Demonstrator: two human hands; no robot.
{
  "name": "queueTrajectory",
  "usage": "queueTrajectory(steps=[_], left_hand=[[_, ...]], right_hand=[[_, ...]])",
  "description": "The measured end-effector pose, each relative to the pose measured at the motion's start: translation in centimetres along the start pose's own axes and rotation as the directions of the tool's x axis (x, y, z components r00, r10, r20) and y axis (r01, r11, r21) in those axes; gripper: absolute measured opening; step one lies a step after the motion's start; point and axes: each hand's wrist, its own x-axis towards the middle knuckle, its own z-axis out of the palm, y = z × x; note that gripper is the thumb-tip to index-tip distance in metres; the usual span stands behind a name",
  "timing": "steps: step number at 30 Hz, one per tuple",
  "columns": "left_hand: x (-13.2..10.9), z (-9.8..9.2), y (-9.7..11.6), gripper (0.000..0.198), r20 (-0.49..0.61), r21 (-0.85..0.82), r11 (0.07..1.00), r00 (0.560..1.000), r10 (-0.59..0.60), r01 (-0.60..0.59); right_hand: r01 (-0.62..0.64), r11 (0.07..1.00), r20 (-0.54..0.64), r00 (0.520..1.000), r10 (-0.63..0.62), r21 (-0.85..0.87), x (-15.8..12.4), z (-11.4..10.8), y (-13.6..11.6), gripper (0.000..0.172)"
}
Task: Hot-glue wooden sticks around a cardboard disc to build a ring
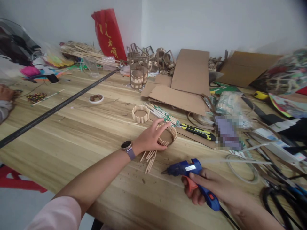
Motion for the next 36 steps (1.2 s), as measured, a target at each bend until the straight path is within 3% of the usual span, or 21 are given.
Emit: queueTrajectory(steps=[2, 4, 7, 10, 12, 14, 16, 18, 21, 23, 26, 32, 36], left_hand=[[0.0, 0.0, 0.0, 0.104, 0.0, 0.004, 1.0, 1.0, -0.003, 0.003], [0.0, 0.1, 0.0, 0.103, -0.003, 0.005, 1.0, 1.0, -0.001, 0.001], [0.0, 0.1, 0.0, 0.103, -0.007, -0.002, 1.0, 1.0, 0.009, -0.009], [0.1, 0.0, 0.1, 0.103, -0.003, -0.014, 1.0, 1.0, 0.009, -0.009], [0.1, 0.0, 0.2, 0.103, 0.0, -0.019, 1.0, 1.0, 0.003, -0.003], [0.2, -0.2, 0.3, 0.102, 0.004, -0.017, 1.0, 1.0, -0.007, 0.007], [0.2, -0.3, 0.4, 0.1, 0.009, -0.016, 1.0, 1.0, -0.017, 0.017], [0.2, -0.3, 0.4, 0.099, 0.014, -0.021, 1.0, 1.0, -0.017, 0.018], [0.1, -0.3, 0.3, 0.101, 0.015, -0.032, 0.999, 1.0, -0.011, 0.011], [0.1, -0.2, 0.2, 0.102, 0.012, -0.039, 0.999, 1.0, -0.01, 0.011], [0.2, -0.1, 0.1, 0.103, 0.015, -0.043, 0.999, 1.0, -0.005, 0.006], [0.2, 0.0, 0.0, 0.104, 0.016, -0.042, 0.999, 1.0, 0.002, -0.001], [0.2, -0.1, 0.1, 0.103, 0.01, -0.034, 0.999, 1.0, 0.021, -0.021]], right_hand=[[-0.014, 0.985, -0.041, 0.999, 0.007, -0.175, 0.0, 0.3, -0.2, 0.065], [-0.033, 0.913, -0.124, 0.992, -0.019, -0.407, -0.4, 0.6, -0.5, 0.064], [-0.156, 0.641, -0.303, 0.945, -0.126, -0.752, -1.3, 0.8, -1.3, 0.053], [-0.319, 0.393, -0.429, 0.873, -0.232, -0.862, -1.8, 1.2, -1.9, 0.047], [-0.315, 0.3, -0.414, 0.832, -0.369, -0.901, -1.4, 1.6, -2.1, 0.038], [-0.19, 0.168, -0.253, 0.786, -0.565, -0.967, -0.4, 2.5, -2.4, 0.021], [0.003, -0.054, 0.04, 0.717, -0.695, -0.999, 1.1, 3.9, -3.0, 0.006], [0.18, -0.284, 0.332, 0.638, -0.695, -0.942, 2.6, 5.5, -4.1, 0.009], [0.304, -0.478, 0.56, 0.569, -0.603, -0.824, 4.5, 7.7, -5.8, 0.006], [0.355, -0.529, 0.628, 0.568, -0.533, -0.77, 5.3, 8.6, -6.7, 0.008], [0.387, -0.532, 0.647, 0.583, -0.492, -0.753, 6.1, 8.8, -7.4, 0.009], [0.414, -0.51, 0.652, 0.568, -0.503, -0.754, 6.7, 8.4, -7.4, 0.012], [0.418, -0.45, 0.614, 0.538, -0.577, -0.789, 6.1, 7.7, -7.0, 0.012]])
